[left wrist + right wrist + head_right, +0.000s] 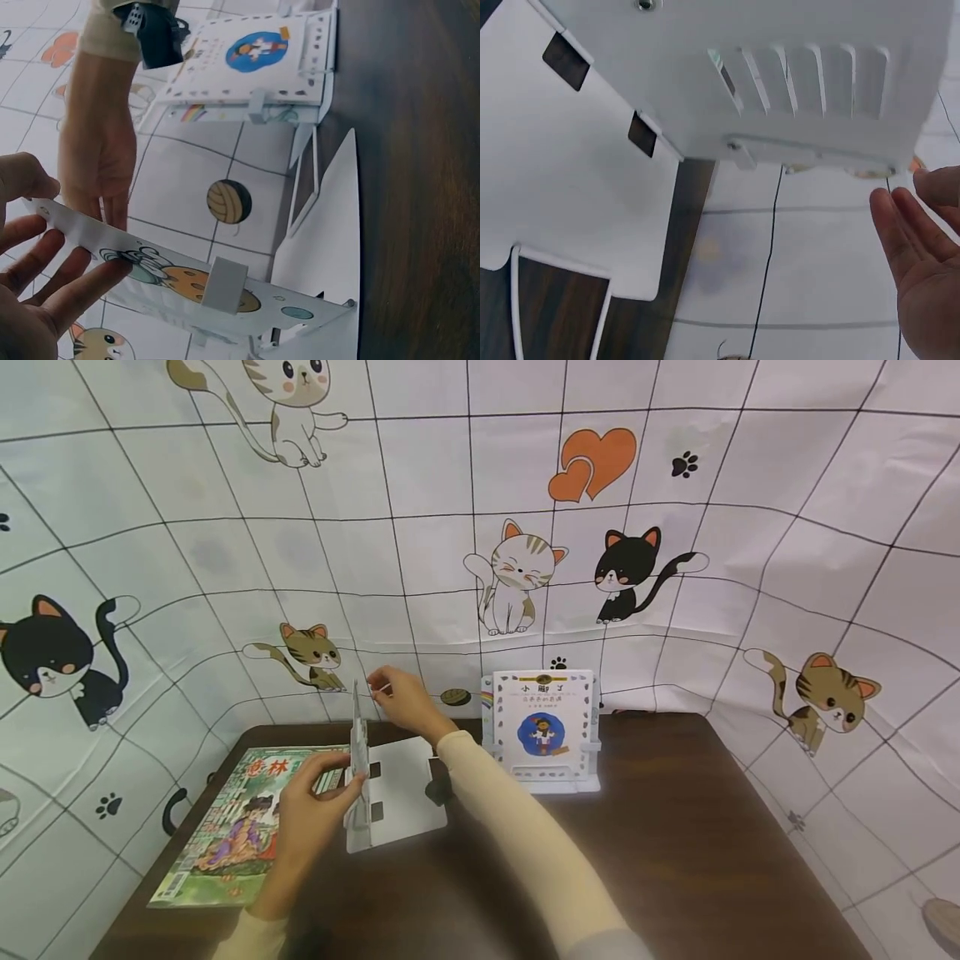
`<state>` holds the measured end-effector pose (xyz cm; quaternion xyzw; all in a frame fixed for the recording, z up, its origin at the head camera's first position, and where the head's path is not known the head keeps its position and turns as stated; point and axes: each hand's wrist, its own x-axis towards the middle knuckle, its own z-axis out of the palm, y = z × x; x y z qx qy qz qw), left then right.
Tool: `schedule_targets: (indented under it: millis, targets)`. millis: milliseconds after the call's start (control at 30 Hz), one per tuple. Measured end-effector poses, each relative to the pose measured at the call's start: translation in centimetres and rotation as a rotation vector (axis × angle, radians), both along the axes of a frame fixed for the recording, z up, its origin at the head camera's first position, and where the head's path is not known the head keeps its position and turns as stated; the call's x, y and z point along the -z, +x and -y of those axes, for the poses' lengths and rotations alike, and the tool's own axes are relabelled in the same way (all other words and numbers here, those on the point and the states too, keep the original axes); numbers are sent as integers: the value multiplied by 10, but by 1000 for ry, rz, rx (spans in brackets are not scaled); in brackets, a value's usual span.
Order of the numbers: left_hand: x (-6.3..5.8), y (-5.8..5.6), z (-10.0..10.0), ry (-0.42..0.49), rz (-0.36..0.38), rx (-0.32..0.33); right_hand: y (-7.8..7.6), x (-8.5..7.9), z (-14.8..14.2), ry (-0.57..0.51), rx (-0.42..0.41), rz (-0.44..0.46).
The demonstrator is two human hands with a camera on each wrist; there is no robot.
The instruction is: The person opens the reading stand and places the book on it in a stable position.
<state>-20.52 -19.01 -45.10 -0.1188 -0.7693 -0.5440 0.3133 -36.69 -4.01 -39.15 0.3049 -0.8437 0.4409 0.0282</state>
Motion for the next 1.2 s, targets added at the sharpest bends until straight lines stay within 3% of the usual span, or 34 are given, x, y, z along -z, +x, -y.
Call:
schedule_targets:
  millis: [167, 433, 733, 867, 1000, 1200]
  targets:
    - [4, -6, 10, 0, -5, -23, 3, -4, 20, 54, -31, -71]
    - [6, -5, 30, -2, -5, -18, -1, -4, 23, 116, 9, -104]
    - [5, -5, 39, 77, 79, 0, -8, -2, 12, 140, 75, -153]
    - [7, -11, 41, 120, 88, -5, -9, -3, -3, 140, 114, -147]
    - [8, -21, 45, 102, 91, -48, -11, -4, -22, 129, 150, -148]
    - [7, -37, 51, 71, 188, -133, -10, -5, -47, 124, 165, -176]
